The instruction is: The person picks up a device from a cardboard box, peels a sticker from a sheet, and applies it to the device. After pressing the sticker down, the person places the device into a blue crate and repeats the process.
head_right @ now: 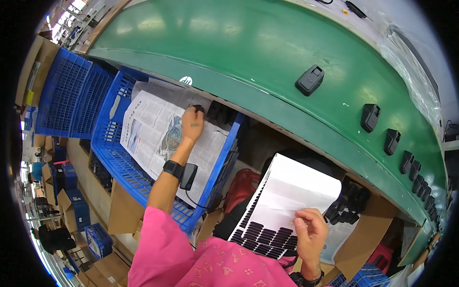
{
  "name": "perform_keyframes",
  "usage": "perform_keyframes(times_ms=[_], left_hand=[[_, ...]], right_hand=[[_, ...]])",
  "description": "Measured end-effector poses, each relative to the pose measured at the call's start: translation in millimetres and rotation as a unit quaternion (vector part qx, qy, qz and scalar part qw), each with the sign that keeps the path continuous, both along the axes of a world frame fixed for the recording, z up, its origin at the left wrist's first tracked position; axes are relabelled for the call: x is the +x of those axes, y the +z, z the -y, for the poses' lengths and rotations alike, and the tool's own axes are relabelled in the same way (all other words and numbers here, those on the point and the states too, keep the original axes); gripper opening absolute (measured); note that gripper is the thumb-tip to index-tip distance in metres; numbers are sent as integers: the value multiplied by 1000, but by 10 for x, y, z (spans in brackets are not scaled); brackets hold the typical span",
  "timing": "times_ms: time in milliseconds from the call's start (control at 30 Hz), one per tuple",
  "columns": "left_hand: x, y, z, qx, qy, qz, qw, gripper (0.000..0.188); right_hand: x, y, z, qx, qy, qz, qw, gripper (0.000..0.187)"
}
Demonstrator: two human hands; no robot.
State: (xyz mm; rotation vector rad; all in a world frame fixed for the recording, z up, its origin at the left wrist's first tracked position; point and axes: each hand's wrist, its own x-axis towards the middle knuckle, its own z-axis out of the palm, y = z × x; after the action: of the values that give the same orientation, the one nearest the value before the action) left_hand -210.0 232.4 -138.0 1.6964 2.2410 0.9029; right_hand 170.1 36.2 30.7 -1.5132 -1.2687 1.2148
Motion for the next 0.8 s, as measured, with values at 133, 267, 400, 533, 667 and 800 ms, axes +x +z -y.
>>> perform_keyframes(times_ms=[133, 267, 400, 533, 667, 800], left_hand=[[50, 391, 33, -8, 17, 119, 993, 22], [67, 143, -5, 50, -60, -57, 995, 41], [375, 310, -140, -120, -68, 14, 990, 53], [347, 105, -223, -43, -52, -41, 997, 50], [400, 141, -292, -28, -65, -29, 997, 56], [370, -2, -265, 28, -24, 60, 998, 64]], right_hand=[[199, -64, 121, 4, -47, 13, 999, 8], [249, -93, 230, 2, -62, 15, 998, 6], [253, -66, 269, 3, -61, 32, 998, 6], [191, -35, 257, -1, -43, 43, 998, 5], [184, -48, 282, -3, -35, 57, 998, 6], [162, -64, 287, -7, -23, 68, 997, 6]])
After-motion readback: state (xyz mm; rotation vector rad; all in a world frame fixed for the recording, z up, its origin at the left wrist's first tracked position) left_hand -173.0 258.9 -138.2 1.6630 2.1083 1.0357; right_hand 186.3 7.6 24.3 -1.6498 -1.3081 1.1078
